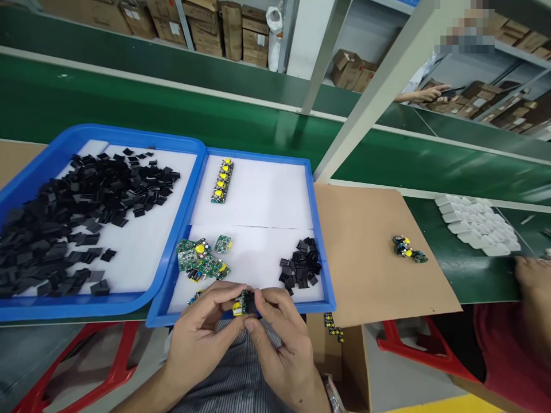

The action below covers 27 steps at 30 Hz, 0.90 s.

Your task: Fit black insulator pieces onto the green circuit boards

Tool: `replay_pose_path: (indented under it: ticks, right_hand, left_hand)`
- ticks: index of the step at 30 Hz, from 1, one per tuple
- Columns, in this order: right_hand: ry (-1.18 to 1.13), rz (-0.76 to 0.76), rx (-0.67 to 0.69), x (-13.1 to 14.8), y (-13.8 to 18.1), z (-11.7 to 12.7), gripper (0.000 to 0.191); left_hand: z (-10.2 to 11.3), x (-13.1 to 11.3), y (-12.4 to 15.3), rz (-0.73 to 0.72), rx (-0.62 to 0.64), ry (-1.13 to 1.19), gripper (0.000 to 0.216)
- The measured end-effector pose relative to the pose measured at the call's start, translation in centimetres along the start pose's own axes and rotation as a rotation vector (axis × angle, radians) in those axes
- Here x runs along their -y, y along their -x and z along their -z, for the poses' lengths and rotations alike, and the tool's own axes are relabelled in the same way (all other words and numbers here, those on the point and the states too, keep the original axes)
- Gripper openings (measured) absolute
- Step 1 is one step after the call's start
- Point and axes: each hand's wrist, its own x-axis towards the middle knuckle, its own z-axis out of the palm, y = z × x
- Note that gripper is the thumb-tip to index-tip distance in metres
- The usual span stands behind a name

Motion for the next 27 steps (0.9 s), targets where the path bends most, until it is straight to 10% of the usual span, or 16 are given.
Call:
replay_pose_path:
  ticks: [27]
  right_hand:
    - [-0.073, -0.035, -0.158, -0.12, -0.8, -0.6, 0.041]
  left_hand:
    - [0.88, 0.31, -0.04, -0.192, 0.041, -0.22, 0.047]
